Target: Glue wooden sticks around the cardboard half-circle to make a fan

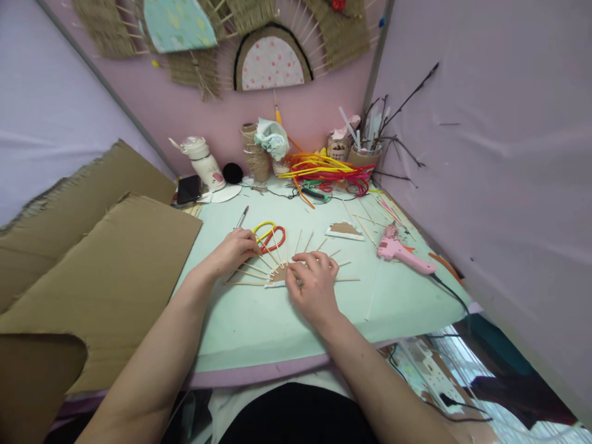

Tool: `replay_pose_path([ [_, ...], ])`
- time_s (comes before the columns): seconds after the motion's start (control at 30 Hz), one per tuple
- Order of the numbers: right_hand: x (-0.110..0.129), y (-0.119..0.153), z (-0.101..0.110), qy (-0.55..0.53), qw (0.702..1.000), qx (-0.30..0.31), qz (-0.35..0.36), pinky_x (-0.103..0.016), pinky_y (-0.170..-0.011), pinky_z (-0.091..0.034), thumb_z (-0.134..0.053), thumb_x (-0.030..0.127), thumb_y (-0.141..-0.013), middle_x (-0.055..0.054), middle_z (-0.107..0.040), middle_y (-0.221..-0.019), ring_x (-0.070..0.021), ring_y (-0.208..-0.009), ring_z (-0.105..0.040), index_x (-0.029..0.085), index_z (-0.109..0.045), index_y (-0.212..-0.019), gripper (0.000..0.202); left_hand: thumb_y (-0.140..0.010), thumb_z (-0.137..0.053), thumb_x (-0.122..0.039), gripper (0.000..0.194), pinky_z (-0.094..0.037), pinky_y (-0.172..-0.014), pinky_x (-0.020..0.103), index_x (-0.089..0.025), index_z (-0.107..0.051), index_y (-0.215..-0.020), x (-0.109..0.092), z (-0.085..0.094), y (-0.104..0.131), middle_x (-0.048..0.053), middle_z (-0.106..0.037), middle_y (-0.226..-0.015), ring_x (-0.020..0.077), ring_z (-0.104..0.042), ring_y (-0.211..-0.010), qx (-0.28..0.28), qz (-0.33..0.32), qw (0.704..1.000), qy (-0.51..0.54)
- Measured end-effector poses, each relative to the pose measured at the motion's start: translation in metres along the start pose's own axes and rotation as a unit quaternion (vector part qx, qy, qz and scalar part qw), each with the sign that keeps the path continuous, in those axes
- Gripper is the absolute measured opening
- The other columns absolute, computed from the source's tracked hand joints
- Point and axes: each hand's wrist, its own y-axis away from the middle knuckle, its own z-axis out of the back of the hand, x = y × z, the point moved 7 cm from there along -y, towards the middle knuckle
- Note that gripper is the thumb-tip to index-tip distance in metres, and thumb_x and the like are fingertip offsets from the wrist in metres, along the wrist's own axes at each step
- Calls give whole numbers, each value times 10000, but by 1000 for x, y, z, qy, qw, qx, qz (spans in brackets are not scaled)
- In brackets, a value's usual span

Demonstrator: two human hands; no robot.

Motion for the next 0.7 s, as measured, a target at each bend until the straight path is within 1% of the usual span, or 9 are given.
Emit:
replay_pose_path([
  [0.17,1,0,0,8,1000,4,7,-420,-917,-297,-571,239,-903,-17,-725,-976,-221,-1026,-540,251,-698,-813,156,-897,-564,-250,212,-380,-941,382,-255,-775,-879,0,0,0,59,-653,-1005,206,-527,-961,4,1,1000,-1],
  [0.53,0,1,-1,3,1000,7,7,-434,-930,-294,-575,242,-908,-15,-727,-982,-230,-1028,-541,256,-699,-807,161,-880,-580,-237,200,-377,-911,392,-255,-778,-899,-5,5,1,68,-643,-970,231,-517,-980,10,27,999,-15],
  [0.7,2,1,-5,5,999,31,16,-432,-919,-294,-582,245,-906,-14,-719,-1015,-230,-1043,-525,265,-714,-809,165,-890,-571,-235,206,-377,-900,380,-258,-776,-900,-6,6,1,64,-636,-966,225,-507,-969,1,21,1000,-11],
])
